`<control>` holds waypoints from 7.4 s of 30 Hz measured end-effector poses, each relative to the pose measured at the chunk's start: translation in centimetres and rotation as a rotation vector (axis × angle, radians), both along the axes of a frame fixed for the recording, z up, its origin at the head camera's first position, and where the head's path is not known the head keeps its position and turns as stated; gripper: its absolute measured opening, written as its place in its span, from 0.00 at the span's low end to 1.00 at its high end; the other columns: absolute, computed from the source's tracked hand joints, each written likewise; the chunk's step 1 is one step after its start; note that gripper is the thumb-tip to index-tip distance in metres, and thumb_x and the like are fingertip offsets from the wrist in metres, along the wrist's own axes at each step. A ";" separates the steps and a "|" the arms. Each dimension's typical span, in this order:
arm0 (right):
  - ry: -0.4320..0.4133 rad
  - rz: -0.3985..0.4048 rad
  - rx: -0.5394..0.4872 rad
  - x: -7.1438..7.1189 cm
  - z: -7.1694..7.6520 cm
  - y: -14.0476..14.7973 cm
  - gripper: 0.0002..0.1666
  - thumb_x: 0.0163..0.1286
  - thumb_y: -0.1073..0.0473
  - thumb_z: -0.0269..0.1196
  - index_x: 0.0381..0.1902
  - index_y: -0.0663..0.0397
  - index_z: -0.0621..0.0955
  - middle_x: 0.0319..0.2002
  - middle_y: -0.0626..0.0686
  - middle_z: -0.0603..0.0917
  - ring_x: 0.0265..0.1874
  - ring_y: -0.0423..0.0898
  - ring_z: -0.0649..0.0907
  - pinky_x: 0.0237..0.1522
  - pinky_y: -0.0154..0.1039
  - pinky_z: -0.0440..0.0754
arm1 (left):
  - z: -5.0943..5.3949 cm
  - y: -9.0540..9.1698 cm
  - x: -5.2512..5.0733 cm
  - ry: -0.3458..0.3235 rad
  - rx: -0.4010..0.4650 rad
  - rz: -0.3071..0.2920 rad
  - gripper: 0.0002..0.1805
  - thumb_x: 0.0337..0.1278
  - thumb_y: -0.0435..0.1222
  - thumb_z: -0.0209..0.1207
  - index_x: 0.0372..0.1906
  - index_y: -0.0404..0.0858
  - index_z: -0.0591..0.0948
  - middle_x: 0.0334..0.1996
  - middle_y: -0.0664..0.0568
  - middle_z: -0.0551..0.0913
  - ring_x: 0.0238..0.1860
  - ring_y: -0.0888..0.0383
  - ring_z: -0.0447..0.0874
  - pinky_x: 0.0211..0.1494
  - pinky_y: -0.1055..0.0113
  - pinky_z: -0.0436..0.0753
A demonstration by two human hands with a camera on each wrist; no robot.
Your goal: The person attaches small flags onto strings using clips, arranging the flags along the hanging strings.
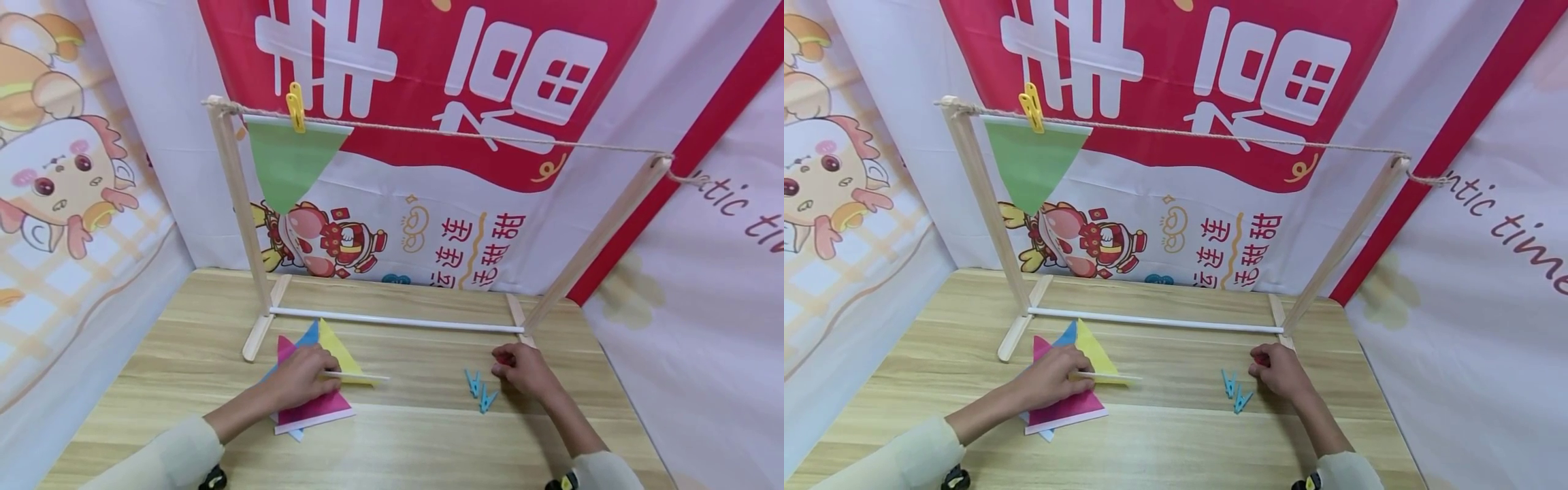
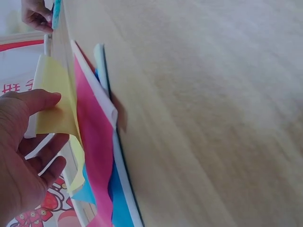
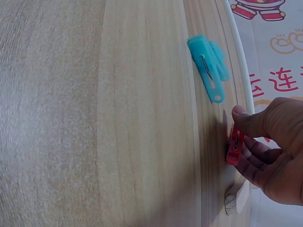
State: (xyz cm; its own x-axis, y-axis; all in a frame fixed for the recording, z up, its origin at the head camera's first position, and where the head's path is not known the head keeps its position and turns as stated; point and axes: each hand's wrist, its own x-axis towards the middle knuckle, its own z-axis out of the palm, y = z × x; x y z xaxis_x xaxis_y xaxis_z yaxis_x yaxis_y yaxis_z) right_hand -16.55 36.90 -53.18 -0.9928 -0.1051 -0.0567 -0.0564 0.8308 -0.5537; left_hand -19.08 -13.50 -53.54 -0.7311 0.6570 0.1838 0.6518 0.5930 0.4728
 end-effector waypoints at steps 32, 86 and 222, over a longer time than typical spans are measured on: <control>0.118 -0.040 -0.006 -0.1 1.2 -0.9 0.13 0.77 0.66 0.74 0.55 0.68 0.90 0.46 0.59 0.94 0.46 0.52 0.91 0.53 0.52 0.92 | 3.9 1.0 -1.7 -0.231 0.303 0.178 0.12 0.80 0.44 0.70 0.57 0.47 0.95 0.43 0.53 0.95 0.39 0.60 0.85 0.44 0.67 0.85; 0.201 0.010 -0.035 -4.0 6.8 -3.4 0.19 0.82 0.59 0.72 0.62 0.67 0.89 0.43 0.58 0.95 0.39 0.44 0.89 0.41 0.36 0.86 | 10.7 2.3 -7.0 -0.284 0.708 0.356 0.20 0.76 0.49 0.74 0.37 0.34 0.87 0.24 0.55 0.65 0.30 0.58 0.63 0.35 0.68 0.66; 0.667 0.199 -0.088 -7.3 30.3 -13.1 0.24 0.78 0.56 0.74 0.68 0.55 0.88 0.53 0.54 0.95 0.45 0.47 0.94 0.55 0.52 0.96 | 24.7 6.7 -10.2 -0.308 0.994 0.245 0.23 0.84 0.48 0.65 0.68 0.38 0.87 0.61 0.41 0.93 0.55 0.50 0.97 0.54 0.62 0.96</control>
State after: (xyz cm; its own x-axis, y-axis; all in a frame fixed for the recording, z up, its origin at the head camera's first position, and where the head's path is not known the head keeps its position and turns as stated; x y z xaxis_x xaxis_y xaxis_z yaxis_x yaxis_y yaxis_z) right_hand -23.82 23.76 -22.91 -0.7740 -0.2650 0.5750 -0.5540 0.7232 -0.4124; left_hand -29.32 -6.84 -28.81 -0.9293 0.1428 0.3406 0.3368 -0.0506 0.9402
